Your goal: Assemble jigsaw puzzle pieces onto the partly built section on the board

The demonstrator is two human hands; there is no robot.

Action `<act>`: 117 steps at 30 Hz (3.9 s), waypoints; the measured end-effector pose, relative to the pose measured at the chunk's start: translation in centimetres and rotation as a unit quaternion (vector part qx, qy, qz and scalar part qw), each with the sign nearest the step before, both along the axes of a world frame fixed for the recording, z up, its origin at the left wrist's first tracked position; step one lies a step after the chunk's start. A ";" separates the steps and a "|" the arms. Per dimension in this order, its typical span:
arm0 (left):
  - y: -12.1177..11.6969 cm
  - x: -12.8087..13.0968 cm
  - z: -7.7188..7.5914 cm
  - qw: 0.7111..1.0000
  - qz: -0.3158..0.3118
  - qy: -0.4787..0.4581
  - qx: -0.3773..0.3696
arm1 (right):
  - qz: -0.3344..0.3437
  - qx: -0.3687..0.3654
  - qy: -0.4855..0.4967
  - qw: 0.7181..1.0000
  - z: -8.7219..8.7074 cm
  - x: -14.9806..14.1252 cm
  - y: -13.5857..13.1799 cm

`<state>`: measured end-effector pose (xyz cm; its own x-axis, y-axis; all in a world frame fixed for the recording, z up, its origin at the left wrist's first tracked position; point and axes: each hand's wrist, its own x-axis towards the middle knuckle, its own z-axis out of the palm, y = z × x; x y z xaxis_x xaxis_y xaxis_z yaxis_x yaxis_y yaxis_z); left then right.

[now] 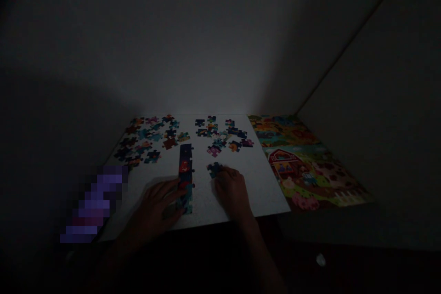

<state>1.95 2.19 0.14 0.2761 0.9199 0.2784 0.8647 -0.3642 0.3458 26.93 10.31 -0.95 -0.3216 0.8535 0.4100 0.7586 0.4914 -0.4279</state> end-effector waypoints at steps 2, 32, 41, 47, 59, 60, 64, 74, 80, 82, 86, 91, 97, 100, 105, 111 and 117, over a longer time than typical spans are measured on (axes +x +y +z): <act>0.0 0.0 -0.2 1.000 0.004 -0.003 0.007 | -0.005 -0.004 0.012 1.000 0.0 0.0 -0.2; 0.2 -0.2 -1.2 0.997 0.016 0.059 0.045 | -0.107 -0.089 -0.018 0.990 1.8 -1.6 12.0; 0.0 -0.2 -1.1 0.998 0.032 0.041 0.047 | -0.162 -0.125 -0.007 0.979 0.6 -1.6 13.1; -0.1 0.0 -0.8 0.999 0.035 0.017 0.018 | -0.124 -0.201 0.243 0.941 2.6 -1.3 13.9; -0.6 0.5 0.8 0.999 0.002 -0.023 -0.041 | 0.134 -0.384 0.260 0.876 2.1 -1.2 -2.6; -0.6 0.5 0.9 0.999 0.002 -0.022 -0.044 | 0.127 -0.371 0.254 0.884 1.8 -1.5 -2.9; -0.5 0.6 1.1 0.998 -0.002 -0.018 -0.053 | 0.118 -0.263 0.184 0.940 1.1 -2.6 -2.8; -0.5 0.5 0.9 0.999 0.001 -0.017 -0.043 | 0.116 -0.138 0.093 0.979 1.2 -3.2 -3.4; -0.5 0.5 1.0 0.999 0.000 -0.011 -0.052 | 0.128 -0.118 0.075 0.982 1.2 -3.3 -3.5; -0.5 0.5 1.0 0.999 0.000 -0.011 -0.053 | 0.125 -0.119 0.089 0.981 1.1 -3.2 -3.5; -0.5 0.5 1.0 0.998 0.001 -0.006 -0.054 | 0.130 -0.110 0.088 0.982 0.9 -3.0 -3.5; -0.5 0.6 1.1 0.998 0.001 -0.007 -0.060 | 0.148 -0.094 0.069 0.982 1.1 -3.1 -3.6; -0.5 0.6 1.0 0.998 0.008 -0.006 -0.056 | 0.144 -0.080 0.042 0.986 1.5 -3.3 -3.9; -0.5 0.5 0.9 0.999 0.000 -0.005 -0.051 | 0.144 -0.082 0.044 0.985 1.6 -3.3 -3.9; -0.4 0.6 1.2 0.998 0.003 0.002 -0.063 | 0.134 -0.084 0.061 0.986 1.4 -3.2 -3.9; -0.4 0.5 1.0 0.999 -0.004 0.005 -0.052 | 0.145 -0.084 0.047 0.985 1.3 -3.2 -3.9; -0.4 0.5 0.7 0.999 -0.007 0.003 -0.046 | 0.128 -0.112 0.110 0.979 1.3 -3.1 -3.7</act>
<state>2.41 1.79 0.88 0.2915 0.9374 0.1905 0.8620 -0.3438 0.3726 23.82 6.62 0.32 -0.4621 0.8327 0.3051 0.4994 0.5286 -0.6864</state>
